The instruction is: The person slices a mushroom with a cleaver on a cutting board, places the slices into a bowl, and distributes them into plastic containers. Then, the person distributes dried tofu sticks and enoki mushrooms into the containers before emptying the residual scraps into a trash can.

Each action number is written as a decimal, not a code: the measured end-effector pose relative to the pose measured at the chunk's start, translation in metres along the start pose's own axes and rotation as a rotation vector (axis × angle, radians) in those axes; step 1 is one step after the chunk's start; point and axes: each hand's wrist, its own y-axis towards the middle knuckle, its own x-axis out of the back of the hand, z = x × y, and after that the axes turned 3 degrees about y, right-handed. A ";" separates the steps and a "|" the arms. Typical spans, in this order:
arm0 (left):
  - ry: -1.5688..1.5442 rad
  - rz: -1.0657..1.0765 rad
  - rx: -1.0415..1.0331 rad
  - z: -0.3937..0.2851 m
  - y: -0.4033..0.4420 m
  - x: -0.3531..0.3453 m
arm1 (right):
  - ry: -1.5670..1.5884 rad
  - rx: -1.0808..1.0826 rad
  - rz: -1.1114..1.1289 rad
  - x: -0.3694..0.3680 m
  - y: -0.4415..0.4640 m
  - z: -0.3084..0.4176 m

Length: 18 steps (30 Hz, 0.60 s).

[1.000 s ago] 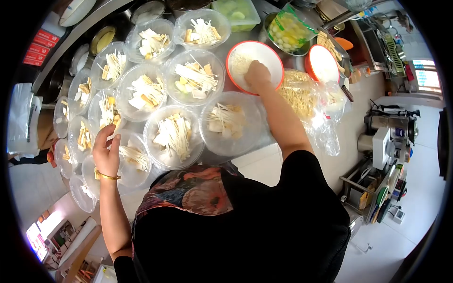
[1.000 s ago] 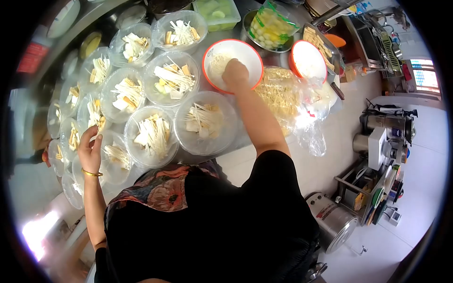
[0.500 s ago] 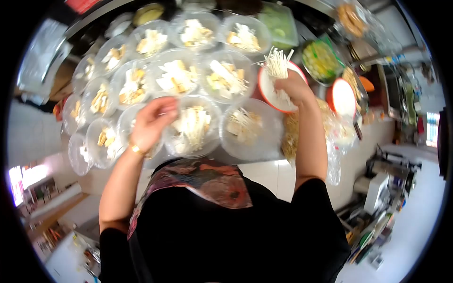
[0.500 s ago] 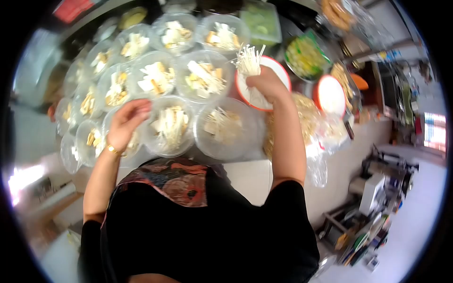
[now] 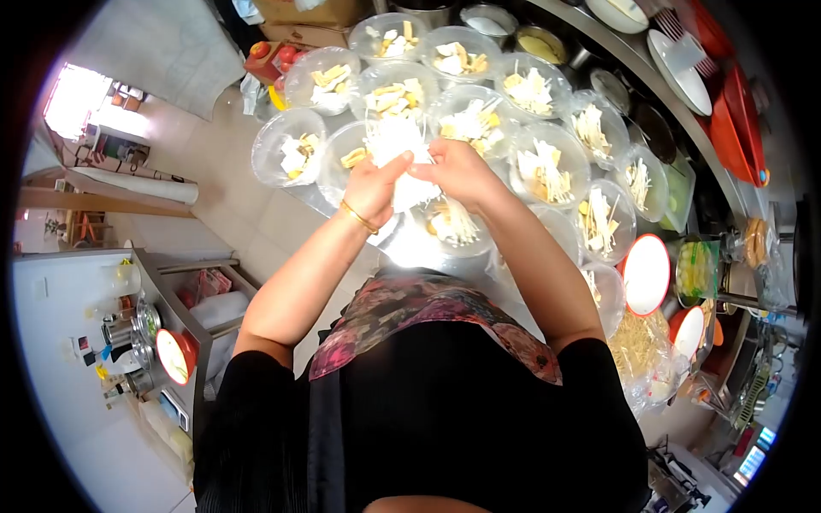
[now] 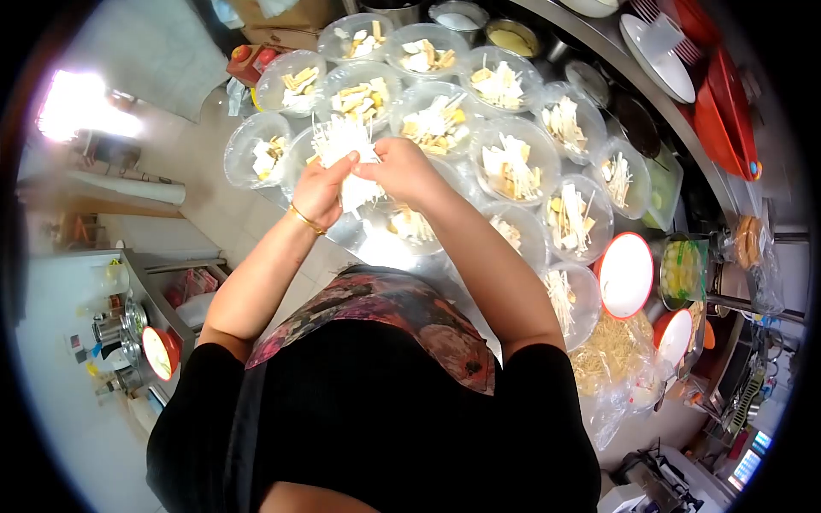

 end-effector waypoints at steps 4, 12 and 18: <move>0.060 -0.049 0.006 -0.034 -0.003 0.044 | -0.057 -0.067 -0.064 -0.038 0.041 0.012; -0.044 -0.092 0.047 -0.067 0.036 0.143 | -0.202 -0.201 -0.216 -0.071 0.075 -0.011; -0.114 0.136 0.165 -0.100 0.044 0.139 | -0.259 -0.014 -0.364 -0.066 0.086 -0.012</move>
